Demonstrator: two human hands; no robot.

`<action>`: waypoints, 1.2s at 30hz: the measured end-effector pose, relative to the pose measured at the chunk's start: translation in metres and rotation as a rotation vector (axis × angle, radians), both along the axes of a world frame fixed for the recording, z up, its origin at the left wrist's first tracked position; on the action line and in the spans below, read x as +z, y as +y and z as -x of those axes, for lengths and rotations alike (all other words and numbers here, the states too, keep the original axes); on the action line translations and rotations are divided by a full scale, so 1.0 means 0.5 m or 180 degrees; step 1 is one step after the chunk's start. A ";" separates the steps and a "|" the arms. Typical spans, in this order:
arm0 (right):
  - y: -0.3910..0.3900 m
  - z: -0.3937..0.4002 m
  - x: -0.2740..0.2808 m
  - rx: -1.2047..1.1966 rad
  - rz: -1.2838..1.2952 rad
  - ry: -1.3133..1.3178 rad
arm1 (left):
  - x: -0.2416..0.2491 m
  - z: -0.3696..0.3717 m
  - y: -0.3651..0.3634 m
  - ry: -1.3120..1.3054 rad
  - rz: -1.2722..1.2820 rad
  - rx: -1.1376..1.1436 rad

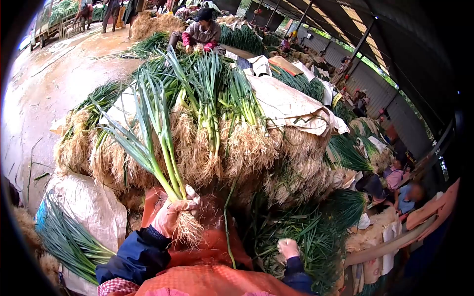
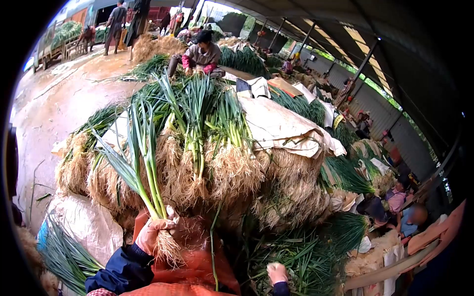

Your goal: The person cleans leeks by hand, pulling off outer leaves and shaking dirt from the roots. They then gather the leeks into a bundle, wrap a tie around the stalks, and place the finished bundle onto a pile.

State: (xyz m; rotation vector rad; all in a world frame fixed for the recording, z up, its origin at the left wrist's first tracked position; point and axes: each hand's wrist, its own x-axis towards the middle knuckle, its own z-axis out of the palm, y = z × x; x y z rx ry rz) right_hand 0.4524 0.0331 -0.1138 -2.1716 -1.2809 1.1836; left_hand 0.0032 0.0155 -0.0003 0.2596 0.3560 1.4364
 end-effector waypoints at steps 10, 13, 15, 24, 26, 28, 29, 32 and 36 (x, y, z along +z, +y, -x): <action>0.389 0.676 0.247 0.1641 -0.2511 0.1794 | 0.004 0.017 -0.031 0.0509 0.0217 0.0144; 0.264 0.619 0.338 0.1371 -0.2069 0.2694 | 0.000 0.028 -0.034 0.0765 0.0116 0.0384; 0.206 0.592 0.294 0.1989 -0.1327 0.2822 | -0.015 0.014 -0.023 0.0437 0.0401 0.0165; 0.280 0.689 0.274 0.2155 -0.1365 0.2549 | -0.002 -0.038 -0.026 0.0951 0.0744 0.0513; 0.265 0.675 0.266 0.1889 -0.1562 0.2619 | 0.034 -0.045 -0.027 0.0986 0.0808 0.0795; 0.211 0.634 0.311 0.2011 -0.0907 0.3000 | 0.004 -0.043 -0.015 0.0995 0.0819 0.0855; 0.190 0.614 0.314 0.1876 -0.0758 0.3261 | -0.015 -0.040 -0.008 0.0923 0.0810 0.0850; 0.165 0.558 0.309 0.1297 -0.1952 0.4438 | -0.001 -0.040 -0.007 0.1006 0.0587 0.0853; 0.197 0.497 0.327 0.0560 -0.2810 0.4381 | 0.006 -0.051 -0.007 0.1000 0.0513 0.1054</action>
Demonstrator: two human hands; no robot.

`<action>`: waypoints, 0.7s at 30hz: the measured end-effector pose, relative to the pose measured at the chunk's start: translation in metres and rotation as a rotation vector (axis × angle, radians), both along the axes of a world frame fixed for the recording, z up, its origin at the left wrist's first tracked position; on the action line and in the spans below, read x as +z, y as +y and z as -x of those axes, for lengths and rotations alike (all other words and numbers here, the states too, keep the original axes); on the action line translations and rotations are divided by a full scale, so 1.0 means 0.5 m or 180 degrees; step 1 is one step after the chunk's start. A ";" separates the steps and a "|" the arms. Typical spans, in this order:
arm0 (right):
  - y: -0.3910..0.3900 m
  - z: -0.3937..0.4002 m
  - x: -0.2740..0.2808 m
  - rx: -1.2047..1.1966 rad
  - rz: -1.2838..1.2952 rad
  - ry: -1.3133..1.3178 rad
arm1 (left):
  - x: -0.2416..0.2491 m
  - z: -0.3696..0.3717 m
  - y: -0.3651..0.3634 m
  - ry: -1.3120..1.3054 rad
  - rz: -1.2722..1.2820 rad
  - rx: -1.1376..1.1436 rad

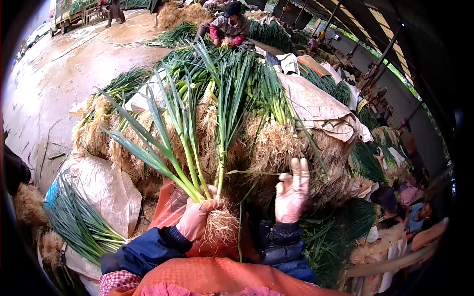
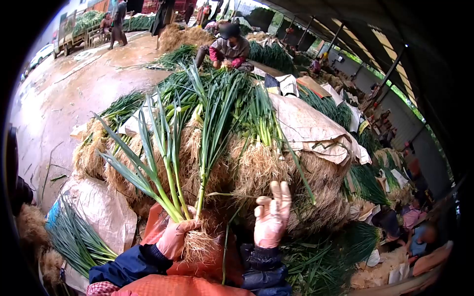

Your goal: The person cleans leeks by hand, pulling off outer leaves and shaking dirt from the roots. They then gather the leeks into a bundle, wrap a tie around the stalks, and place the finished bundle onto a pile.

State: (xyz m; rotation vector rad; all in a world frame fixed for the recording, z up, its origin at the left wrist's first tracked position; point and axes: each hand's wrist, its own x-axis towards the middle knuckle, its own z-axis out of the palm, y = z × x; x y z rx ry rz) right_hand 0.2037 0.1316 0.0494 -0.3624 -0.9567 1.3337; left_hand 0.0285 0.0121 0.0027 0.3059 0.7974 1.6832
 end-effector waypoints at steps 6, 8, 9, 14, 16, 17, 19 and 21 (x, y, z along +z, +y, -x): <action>0.082 0.174 -0.113 0.0089 -0.1020 -0.3099 | 0.012 -0.030 -0.009 0.0277 0.0250 0.0082; 0.054 0.168 -0.096 -0.0992 -0.1594 -0.3610 | -0.006 -0.016 -0.015 0.0138 0.0151 0.0031; 0.038 0.154 -0.113 -0.0379 -0.1356 -0.3070 | -0.004 -0.010 -0.011 0.0213 0.0151 0.0057; -0.069 0.029 -0.045 0.1197 0.0282 -0.1268 | -0.015 0.014 0.016 -0.0073 -0.0062 -0.0272; -0.014 0.063 -0.003 0.0738 -0.0329 -0.1680 | 0.000 0.006 0.012 -0.0256 0.0129 -0.0472; 0.025 0.095 -0.031 0.0242 -0.0908 -0.2141 | -0.003 -0.002 0.012 -0.0215 0.0173 -0.0453; 0.050 0.130 -0.060 0.0753 -0.0836 -0.2966 | 0.006 -0.020 0.013 -0.0013 0.0185 -0.0201; 0.023 0.129 -0.090 0.0704 -0.0602 -0.2829 | 0.021 -0.011 0.017 -0.0006 0.0176 -0.0120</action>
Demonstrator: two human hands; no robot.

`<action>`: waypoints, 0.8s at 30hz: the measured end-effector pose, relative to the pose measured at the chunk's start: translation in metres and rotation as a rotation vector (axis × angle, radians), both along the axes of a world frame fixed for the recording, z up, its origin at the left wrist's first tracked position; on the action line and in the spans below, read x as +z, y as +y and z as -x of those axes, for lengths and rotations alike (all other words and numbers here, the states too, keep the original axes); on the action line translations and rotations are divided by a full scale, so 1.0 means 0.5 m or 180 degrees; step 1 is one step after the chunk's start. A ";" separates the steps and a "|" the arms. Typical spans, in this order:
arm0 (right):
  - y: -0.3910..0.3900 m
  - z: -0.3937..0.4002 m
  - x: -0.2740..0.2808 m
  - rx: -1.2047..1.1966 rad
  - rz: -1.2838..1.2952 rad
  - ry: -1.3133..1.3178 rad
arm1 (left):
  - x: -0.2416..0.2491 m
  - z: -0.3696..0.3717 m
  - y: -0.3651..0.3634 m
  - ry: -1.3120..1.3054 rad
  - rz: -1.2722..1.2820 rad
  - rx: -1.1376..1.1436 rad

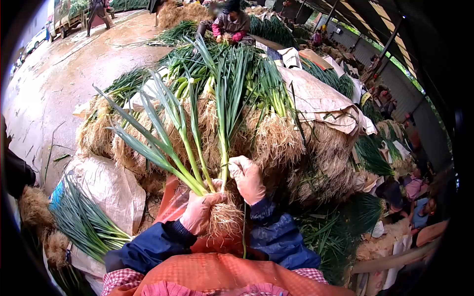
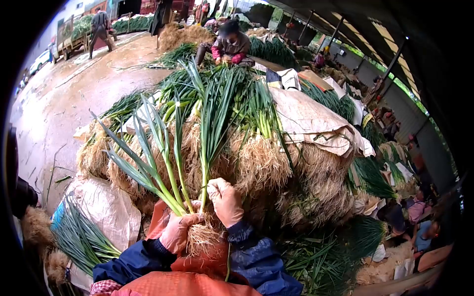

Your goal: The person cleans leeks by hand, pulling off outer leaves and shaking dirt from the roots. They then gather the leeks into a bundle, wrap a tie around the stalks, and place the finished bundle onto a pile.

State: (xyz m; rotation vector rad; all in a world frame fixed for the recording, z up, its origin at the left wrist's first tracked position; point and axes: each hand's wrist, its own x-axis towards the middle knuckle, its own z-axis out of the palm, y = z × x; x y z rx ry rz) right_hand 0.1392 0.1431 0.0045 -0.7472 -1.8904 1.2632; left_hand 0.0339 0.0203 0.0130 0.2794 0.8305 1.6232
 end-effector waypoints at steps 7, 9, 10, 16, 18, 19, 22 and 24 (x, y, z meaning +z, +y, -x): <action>-0.014 -0.019 0.065 -0.0481 0.0034 0.0611 | -0.019 0.003 -0.001 0.0041 0.0067 -0.0065; 0.029 0.017 0.011 0.0034 0.0347 0.0470 | -0.011 -0.013 -0.006 0.0260 0.0057 0.0001; 0.020 0.010 0.004 -0.0085 0.0563 0.0151 | 0.001 -0.016 -0.007 0.0340 0.0181 0.0106; -0.070 -0.069 0.048 0.0006 0.0958 0.0966 | 0.001 0.007 0.008 0.0158 -0.0037 -0.0156; -0.027 -0.037 0.077 -0.0534 0.0513 0.0745 | -0.034 0.003 0.001 0.0188 0.0005 -0.0373; 0.012 -0.007 0.024 -0.0646 -0.0195 0.0870 | -0.016 -0.013 -0.002 0.0320 0.0040 -0.0165; 0.040 -0.004 -0.019 -0.0030 -0.0244 -0.0014 | -0.009 -0.026 -0.011 0.0322 -0.0028 0.0098; 0.031 0.009 -0.038 -0.0653 -0.0477 0.0062 | -0.014 -0.020 -0.009 0.0286 -0.0029 -0.0124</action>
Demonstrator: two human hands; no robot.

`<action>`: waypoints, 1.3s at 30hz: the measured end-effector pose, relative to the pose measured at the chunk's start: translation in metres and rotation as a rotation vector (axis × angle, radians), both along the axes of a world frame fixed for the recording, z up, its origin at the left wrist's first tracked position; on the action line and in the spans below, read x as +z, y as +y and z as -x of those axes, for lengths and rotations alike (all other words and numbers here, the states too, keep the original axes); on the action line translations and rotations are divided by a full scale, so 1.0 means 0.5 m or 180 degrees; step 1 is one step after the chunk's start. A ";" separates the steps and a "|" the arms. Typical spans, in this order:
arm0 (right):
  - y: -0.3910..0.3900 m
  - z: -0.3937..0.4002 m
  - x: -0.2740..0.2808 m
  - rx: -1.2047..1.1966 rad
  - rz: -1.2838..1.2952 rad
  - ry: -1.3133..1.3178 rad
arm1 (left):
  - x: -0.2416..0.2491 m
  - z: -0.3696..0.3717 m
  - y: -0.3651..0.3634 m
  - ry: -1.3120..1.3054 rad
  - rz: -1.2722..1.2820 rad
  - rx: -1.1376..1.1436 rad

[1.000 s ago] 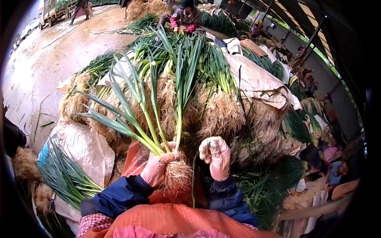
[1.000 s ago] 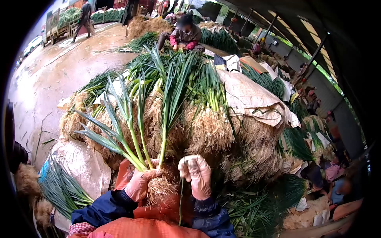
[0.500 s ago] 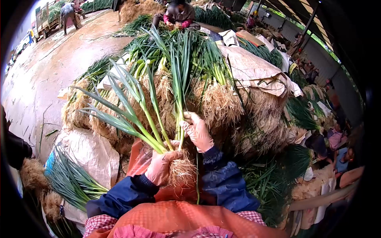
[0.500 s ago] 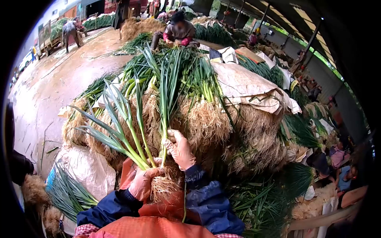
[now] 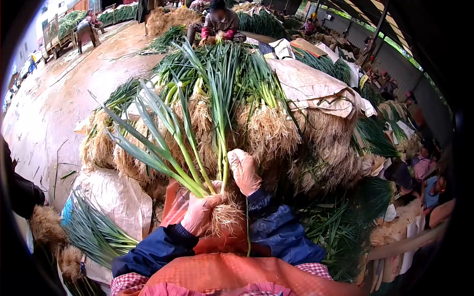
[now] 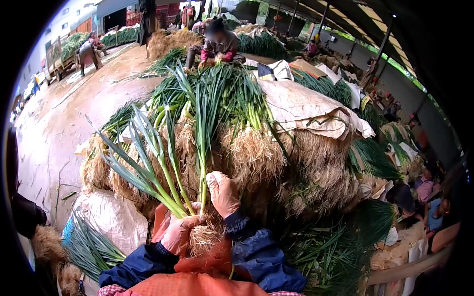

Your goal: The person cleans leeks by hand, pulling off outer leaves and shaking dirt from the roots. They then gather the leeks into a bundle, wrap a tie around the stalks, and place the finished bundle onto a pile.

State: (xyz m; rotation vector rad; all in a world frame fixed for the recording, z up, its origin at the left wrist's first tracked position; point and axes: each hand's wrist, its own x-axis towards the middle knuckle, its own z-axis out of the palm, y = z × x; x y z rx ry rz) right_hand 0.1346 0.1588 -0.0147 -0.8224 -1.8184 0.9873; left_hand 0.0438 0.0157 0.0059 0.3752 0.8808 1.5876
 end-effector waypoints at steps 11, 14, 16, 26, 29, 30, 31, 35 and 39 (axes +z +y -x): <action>-0.094 -0.055 0.029 -0.0217 0.1376 0.1581 | 0.029 -0.006 -0.010 -0.0940 0.0288 -0.0584; -0.067 -0.035 -0.024 -0.0073 0.0351 0.0186 | 0.042 -0.022 -0.006 -0.0538 0.0130 -0.0341; -0.071 -0.027 0.027 -0.0740 -0.1144 -0.0244 | 0.024 -0.019 -0.001 -0.0395 0.0311 -0.0392; -0.034 -0.084 0.051 0.0292 -0.0370 0.0198 | 0.068 0.002 -0.022 -0.0305 0.0311 -0.0838; -0.025 -0.048 -0.068 0.0050 -0.1774 -0.1499 | 0.013 0.000 -0.016 0.0760 0.0202 -0.0734; -0.037 -0.055 -0.023 -0.0106 -0.1172 -0.1138 | 0.035 0.000 -0.016 0.0352 0.0329 -0.0640; -0.049 -0.063 0.021 -0.0285 -0.0605 -0.0696 | 0.054 -0.001 -0.023 -0.0081 0.0485 -0.0539; -0.045 -0.109 0.091 -0.0138 0.1157 0.1514 | 0.012 0.022 -0.021 -0.0750 0.0342 -0.0698; 0.009 -0.061 0.028 0.2045 0.3345 0.1769 | -0.017 0.008 -0.019 -0.2478 -0.0702 -0.1015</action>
